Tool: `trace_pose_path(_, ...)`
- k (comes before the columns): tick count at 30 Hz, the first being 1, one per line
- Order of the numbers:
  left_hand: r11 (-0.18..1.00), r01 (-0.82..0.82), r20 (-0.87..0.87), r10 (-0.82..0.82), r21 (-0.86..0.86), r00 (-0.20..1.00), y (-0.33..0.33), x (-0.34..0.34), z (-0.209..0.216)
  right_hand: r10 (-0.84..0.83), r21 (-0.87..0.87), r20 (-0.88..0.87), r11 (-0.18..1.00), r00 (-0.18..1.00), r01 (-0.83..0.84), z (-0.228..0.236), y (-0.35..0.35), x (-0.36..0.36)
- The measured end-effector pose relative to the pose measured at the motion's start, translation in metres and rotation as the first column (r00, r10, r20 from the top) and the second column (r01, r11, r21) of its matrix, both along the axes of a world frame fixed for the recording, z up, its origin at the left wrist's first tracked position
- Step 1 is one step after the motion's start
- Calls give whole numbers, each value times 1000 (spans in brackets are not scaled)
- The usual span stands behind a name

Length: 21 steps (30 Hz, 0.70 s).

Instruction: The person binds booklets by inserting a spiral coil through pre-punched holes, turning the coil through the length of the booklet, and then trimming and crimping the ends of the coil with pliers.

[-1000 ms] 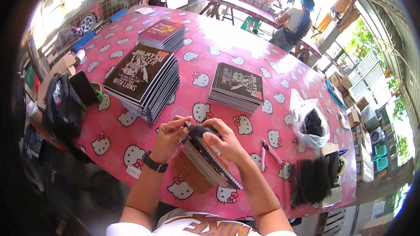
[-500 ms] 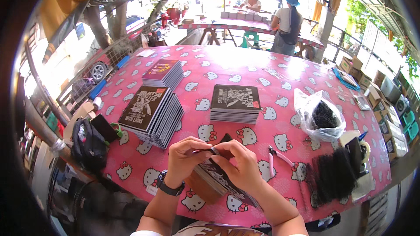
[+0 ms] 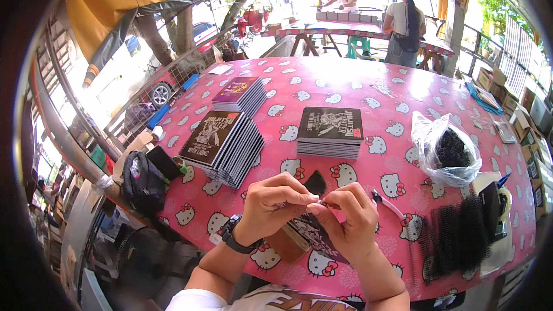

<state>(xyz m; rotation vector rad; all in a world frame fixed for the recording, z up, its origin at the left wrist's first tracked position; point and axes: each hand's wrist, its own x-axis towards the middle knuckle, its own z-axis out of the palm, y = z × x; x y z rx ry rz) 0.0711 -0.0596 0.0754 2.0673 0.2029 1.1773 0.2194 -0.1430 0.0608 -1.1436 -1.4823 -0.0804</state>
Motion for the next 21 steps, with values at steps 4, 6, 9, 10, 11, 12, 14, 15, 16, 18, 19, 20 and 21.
trace_pose_path(4, 999, -43, 10, 43, -26, 999, -2, -5, -3, 11, 10, 11, 1000, 1000, -11, 5, -3, -7)
trace_pose_path(6, 999, -49, 25, 49, -16, 998, -1, -7, -3, 66, -92, -25, 993, 997, -68, 6, -4, -6)
trace_pose_path(9, 999, 1, 33, -2, 32, 999, 0, -12, 0, 98, -115, 6, 989, 995, -96, 8, -6, -7)
trace_pose_path(10, 1000, 5, 46, -6, 27, 999, 0, -13, 0, 102, -119, 20, 988, 995, -99, 10, -6, -7)
trace_pose_path(11, 1000, 9, 59, -11, 23, 998, 0, -14, 1, 96, -127, 74, 988, 993, -86, 13, -6, -8)
trace_pose_path(12, 1000, 2, 78, -3, 17, 997, 2, -16, 0, 93, -141, 133, 987, 987, -74, 16, -5, -10)
trace_pose_path(14, 1000, -24, 128, 25, -14, 991, 5, -23, 0, 92, -134, 168, 989, 982, -70, 26, -2, -19)
trace_pose_path(15, 999, -37, 147, 40, -23, 988, 6, -26, 0, 84, -118, 183, 991, 979, -63, 31, 1, -25)
trace_pose_path(16, 996, -39, 173, 52, -78, 983, 7, -27, 0, 95, -128, 202, 989, 975, -70, 36, 4, -31)
trace_pose_path(18, 995, -60, 221, 77, -83, 972, 13, -33, -1, 73, -161, 237, 986, 969, -35, 44, 10, -42)
trace_pose_path(19, 994, -66, 233, 86, -90, 969, 16, -38, 0, 82, -168, 249, 985, 965, -40, 47, 16, -46)
trace_pose_path(20, 991, -95, 255, 115, -90, 960, 19, -44, 1, 115, -148, 277, 986, 954, -76, 51, 23, -49)
trace_pose_path(21, 989, -127, 268, 144, -81, 953, 22, -50, 3, 146, -121, 297, 986, 944, -115, 55, 31, -53)
